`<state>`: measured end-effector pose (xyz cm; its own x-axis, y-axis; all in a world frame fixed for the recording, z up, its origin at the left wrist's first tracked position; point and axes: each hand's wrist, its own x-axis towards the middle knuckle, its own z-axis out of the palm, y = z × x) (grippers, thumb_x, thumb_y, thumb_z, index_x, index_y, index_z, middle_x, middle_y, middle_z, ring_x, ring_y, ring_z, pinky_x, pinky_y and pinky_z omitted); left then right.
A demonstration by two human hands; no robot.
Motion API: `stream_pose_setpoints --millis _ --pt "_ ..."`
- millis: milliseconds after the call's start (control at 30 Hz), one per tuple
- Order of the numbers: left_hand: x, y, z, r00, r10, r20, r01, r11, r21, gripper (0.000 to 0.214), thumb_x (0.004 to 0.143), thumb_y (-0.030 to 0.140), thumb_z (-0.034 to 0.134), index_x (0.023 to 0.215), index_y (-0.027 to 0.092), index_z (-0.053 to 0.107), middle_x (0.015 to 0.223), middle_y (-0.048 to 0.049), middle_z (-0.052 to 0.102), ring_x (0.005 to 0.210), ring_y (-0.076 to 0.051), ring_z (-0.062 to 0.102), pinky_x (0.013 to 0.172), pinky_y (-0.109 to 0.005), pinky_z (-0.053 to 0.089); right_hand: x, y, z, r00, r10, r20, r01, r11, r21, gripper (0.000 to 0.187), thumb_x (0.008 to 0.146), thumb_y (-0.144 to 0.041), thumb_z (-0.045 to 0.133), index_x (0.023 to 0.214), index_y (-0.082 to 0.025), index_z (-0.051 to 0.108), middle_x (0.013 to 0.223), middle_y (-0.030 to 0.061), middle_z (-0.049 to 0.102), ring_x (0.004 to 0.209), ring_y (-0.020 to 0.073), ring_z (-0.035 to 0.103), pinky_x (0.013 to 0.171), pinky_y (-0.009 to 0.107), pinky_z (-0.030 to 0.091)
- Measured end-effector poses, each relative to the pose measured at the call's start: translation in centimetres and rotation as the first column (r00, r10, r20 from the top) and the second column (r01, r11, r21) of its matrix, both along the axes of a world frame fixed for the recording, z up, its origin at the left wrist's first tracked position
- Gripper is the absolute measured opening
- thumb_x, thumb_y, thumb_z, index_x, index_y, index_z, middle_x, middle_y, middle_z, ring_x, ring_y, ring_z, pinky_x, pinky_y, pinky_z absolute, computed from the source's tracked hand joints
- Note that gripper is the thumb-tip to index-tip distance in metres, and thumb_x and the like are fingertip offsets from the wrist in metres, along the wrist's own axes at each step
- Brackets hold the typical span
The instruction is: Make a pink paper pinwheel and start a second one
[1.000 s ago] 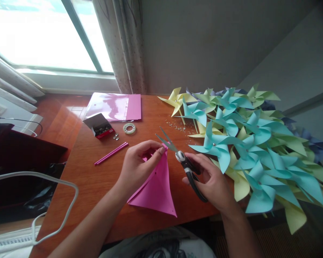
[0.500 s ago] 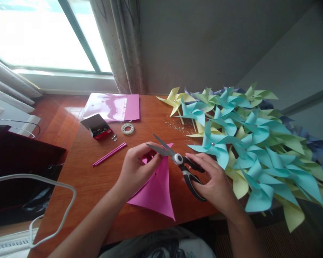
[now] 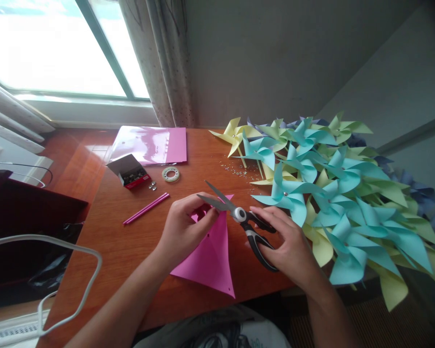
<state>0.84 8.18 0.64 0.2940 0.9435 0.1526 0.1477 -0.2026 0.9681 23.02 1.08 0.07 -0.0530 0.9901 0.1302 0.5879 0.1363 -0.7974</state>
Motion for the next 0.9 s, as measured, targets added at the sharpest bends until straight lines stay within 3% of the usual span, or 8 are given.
stream_pose_setpoints --millis 333,700,800,900 --pt "0.1 0.1 0.0 1.000 0.003 0.007 -0.003 1.000 0.007 0.013 0.087 0.020 0.065 0.087 0.017 0.078 0.074 -0.0051 0.070 0.069 -0.017 0.062 0.063 -0.027 0.050 -0.1 -0.1 0.2 1.000 0.007 -0.008 -0.008 1.000 -0.015 0.051 0.082 -0.024 0.075 0.131 -0.028 0.062 0.120 0.0058 0.064 0.108 0.0234 0.064 0.092 0.034 0.056" --pt "0.1 0.0 0.1 1.000 -0.016 -0.010 0.016 1.000 0.019 0.010 0.087 0.018 0.065 0.085 0.016 0.075 0.075 -0.0045 0.070 0.068 -0.016 0.062 0.061 -0.026 0.048 0.0 0.0 0.0 0.999 -0.009 -0.036 0.008 1.000 -0.029 0.046 0.082 -0.022 0.073 0.127 -0.029 0.065 0.113 0.0053 0.065 0.097 0.0216 0.066 0.085 0.034 0.057" --pt "0.1 0.0 0.1 0.999 -0.001 -0.048 0.001 1.000 0.009 0.012 0.088 0.024 0.067 0.082 0.015 0.073 0.072 -0.0033 0.069 0.064 -0.014 0.059 0.058 -0.025 0.045 -0.2 0.0 -0.5 0.984 -0.079 -0.162 0.067 0.995 -0.077 0.045 0.079 -0.026 0.079 0.122 -0.028 0.068 0.112 0.0059 0.066 0.098 0.0228 0.065 0.086 0.035 0.056" --pt "0.2 0.1 0.1 0.998 0.012 -0.058 -0.013 1.000 -0.022 0.016 0.089 0.028 0.066 0.080 0.015 0.071 0.071 -0.0030 0.067 0.064 -0.014 0.057 0.057 -0.024 0.044 -0.7 0.1 -0.9 0.884 -0.203 -0.420 0.128 0.971 -0.200 0.044 0.077 -0.032 0.082 0.119 -0.028 0.067 0.111 0.0057 0.067 0.092 0.0208 0.066 0.081 0.033 0.056"
